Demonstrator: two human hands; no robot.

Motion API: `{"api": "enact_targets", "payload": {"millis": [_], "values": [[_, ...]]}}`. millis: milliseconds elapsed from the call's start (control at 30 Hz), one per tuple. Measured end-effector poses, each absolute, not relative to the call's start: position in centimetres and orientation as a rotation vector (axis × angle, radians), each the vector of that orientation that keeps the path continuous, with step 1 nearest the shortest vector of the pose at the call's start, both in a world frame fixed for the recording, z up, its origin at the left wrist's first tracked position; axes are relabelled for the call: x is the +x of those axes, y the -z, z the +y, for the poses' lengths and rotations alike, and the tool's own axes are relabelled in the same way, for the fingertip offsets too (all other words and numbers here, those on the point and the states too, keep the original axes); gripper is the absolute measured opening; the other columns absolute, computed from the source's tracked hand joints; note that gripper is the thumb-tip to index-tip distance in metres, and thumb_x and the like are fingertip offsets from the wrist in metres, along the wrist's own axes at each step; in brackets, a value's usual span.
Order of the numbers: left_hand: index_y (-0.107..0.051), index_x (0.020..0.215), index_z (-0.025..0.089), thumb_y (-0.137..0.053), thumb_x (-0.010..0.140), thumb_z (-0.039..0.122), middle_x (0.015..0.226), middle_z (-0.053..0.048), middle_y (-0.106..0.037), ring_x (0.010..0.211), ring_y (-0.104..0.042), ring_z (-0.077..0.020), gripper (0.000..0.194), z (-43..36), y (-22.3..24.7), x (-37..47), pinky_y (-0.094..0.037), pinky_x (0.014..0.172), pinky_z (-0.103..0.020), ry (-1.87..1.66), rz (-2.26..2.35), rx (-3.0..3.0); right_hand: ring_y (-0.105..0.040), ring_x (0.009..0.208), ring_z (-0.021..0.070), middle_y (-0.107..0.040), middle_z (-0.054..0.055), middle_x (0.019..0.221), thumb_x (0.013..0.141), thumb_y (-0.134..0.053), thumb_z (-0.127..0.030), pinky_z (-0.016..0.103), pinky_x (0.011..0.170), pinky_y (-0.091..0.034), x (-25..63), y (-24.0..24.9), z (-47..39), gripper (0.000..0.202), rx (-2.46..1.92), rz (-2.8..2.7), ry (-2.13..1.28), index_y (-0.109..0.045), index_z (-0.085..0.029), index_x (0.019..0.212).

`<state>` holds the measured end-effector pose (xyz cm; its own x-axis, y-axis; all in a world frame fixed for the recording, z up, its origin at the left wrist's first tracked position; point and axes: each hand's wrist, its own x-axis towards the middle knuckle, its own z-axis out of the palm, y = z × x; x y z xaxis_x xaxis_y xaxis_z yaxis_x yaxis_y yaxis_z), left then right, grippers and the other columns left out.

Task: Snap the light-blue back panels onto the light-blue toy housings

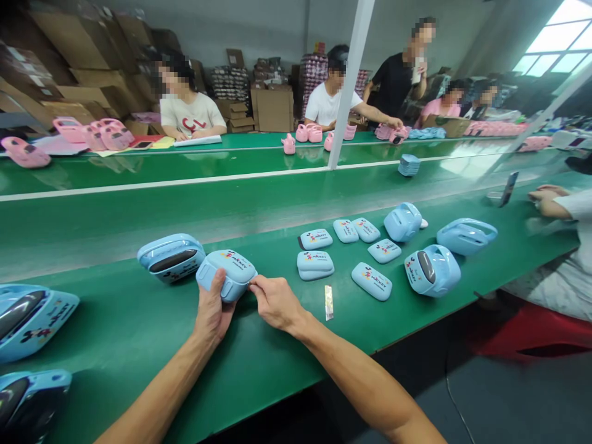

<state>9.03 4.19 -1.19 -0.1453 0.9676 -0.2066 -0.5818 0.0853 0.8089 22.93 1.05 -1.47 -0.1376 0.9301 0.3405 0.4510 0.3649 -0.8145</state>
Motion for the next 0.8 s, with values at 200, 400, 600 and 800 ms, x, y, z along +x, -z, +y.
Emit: {"api": "enact_targets", "payload": {"millis": [200, 400, 600, 800], "values": [[-0.06, 0.111, 0.029, -0.093, 0.058, 0.039, 0.112, 0.002, -0.067, 0.094, -0.065, -0.0147, 0.063, 4.0, 1.2, 9.2, -0.054, 0.081, -0.026, -1.465, 0.929, 0.509, -0.044, 0.053, 0.0121, -0.053, -0.004, 0.06, 0.091, -0.046, -0.025, 0.025, 0.056, -0.036, 23.0, 1.0, 0.9, 0.019, -1.229, -1.623, -0.856, -0.059, -0.021, 0.078], [-0.06, 0.113, 0.03, -0.09, 0.064, 0.042, 0.117, 0.001, -0.068, 0.095, -0.067, -0.0167, 0.059, 4.0, 1.6, 9.0, -0.055, 0.083, -0.029, -1.439, 0.936, 0.527, -0.042, 0.049, 0.0116, -0.047, -0.005, 0.055, 0.092, -0.046, -0.027, 0.026, 0.054, -0.037, 22.7, 0.7, 0.7, 0.02, -1.242, -1.562, -0.989, -0.058, -0.024, 0.077], [-0.059, 0.121, 0.032, -0.09, 0.063, 0.042, 0.126, -0.002, -0.065, 0.111, -0.065, -0.0214, 0.066, 4.7, 1.7, 8.2, -0.054, 0.09, -0.032, -1.449, 0.96, 0.536, -0.064, 0.077, 0.0187, -0.072, 0.003, 0.084, 0.093, -0.053, -0.026, 0.031, 0.073, -0.047, 27.2, 0.4, 2.1, 0.018, -1.465, -1.66, -0.619, -0.07, -0.026, 0.088], [-0.045, 0.139, 0.034, -0.096, 0.047, 0.027, 0.132, -0.004, -0.062, 0.116, -0.063, -0.0237, 0.106, 4.9, 1.6, 7.2, -0.05, 0.1, -0.034, -1.477, 0.964, 0.923, -0.058, 0.081, 0.0222, -0.058, 0.005, 0.072, 0.081, -0.064, -0.017, 0.035, 0.079, -0.043, 36.9, 1.9, 4.4, 0.015, -1.67, -1.396, -0.382, -0.066, -0.023, 0.067]]}}
